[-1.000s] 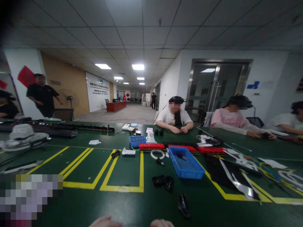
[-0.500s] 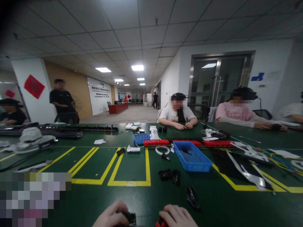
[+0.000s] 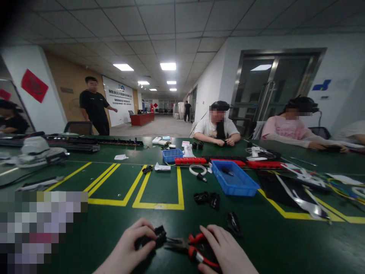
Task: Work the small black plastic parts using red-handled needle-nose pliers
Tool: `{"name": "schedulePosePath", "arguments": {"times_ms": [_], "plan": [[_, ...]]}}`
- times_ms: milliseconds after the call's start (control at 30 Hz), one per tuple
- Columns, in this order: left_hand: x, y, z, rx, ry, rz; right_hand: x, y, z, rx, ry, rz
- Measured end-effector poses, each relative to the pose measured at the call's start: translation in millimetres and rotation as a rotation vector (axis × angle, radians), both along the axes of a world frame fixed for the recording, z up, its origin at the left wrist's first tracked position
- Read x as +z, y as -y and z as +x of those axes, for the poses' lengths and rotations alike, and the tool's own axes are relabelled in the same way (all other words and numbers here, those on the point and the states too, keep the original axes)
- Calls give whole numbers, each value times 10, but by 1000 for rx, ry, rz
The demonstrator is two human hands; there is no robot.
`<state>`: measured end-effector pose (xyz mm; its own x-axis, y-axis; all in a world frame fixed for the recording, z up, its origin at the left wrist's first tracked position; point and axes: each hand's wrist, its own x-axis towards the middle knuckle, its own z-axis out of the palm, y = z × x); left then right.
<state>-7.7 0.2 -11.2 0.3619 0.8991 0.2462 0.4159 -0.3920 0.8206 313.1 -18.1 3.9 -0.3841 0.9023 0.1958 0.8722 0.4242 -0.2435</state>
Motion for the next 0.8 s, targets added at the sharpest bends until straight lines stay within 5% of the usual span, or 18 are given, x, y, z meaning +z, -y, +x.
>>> {"name": "schedulePosePath", "arguments": {"times_ms": [500,800], "plan": [[87,82,-11,12,-20,-43,-58,-104,-80,-226,-30,12],[63,88,-17,-43,-25,-33,-74,-99,-78,-175,-26,-33]]}}
